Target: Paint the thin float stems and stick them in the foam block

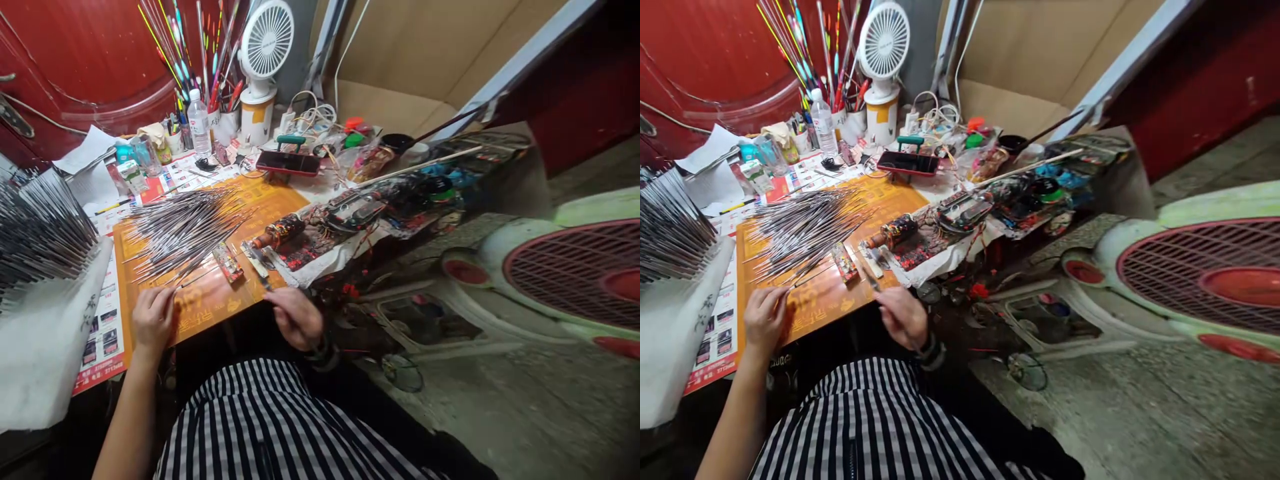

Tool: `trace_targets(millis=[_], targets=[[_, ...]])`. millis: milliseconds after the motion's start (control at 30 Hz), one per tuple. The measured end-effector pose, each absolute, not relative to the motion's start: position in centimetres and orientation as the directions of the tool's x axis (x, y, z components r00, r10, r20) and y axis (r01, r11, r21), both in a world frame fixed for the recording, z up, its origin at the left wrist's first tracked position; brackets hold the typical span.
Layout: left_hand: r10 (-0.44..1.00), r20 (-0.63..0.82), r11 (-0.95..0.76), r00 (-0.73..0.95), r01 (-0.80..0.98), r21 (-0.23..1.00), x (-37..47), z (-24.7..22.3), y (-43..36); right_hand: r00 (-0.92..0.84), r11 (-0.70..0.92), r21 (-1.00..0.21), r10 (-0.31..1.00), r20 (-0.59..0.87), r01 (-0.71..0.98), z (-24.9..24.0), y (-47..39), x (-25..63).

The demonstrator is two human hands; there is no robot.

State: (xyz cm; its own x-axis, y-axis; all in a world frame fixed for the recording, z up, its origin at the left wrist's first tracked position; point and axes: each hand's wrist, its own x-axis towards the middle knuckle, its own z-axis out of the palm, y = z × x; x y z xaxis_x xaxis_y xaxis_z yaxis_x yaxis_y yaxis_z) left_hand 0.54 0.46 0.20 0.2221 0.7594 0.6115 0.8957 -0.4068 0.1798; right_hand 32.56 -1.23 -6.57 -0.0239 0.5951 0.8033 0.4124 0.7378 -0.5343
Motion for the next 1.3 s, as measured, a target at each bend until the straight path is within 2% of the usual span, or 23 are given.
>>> trace_targets(millis=[67,167,1300], targets=[[0.766,0.606,-0.401,0.216,0.897,0.187,0.6,0.3,0.4,-0.119,0.812,-0.46,0.529,0.84,0.359,-7.0,-0.7,29.9],[0.769,0.601,-0.409,0.218,0.89,0.201,0.5,0.4,0.4,-0.127,0.825,-0.425,0.499,0.857,0.373,-7.5,0.4,27.8],[0.704,0.655,-0.459,0.275,0.88,0.124,0.5,0.4,0.7,-0.102,0.763,-0.404,0.517,0.85,0.504,-7.0,0.1,26.5]])
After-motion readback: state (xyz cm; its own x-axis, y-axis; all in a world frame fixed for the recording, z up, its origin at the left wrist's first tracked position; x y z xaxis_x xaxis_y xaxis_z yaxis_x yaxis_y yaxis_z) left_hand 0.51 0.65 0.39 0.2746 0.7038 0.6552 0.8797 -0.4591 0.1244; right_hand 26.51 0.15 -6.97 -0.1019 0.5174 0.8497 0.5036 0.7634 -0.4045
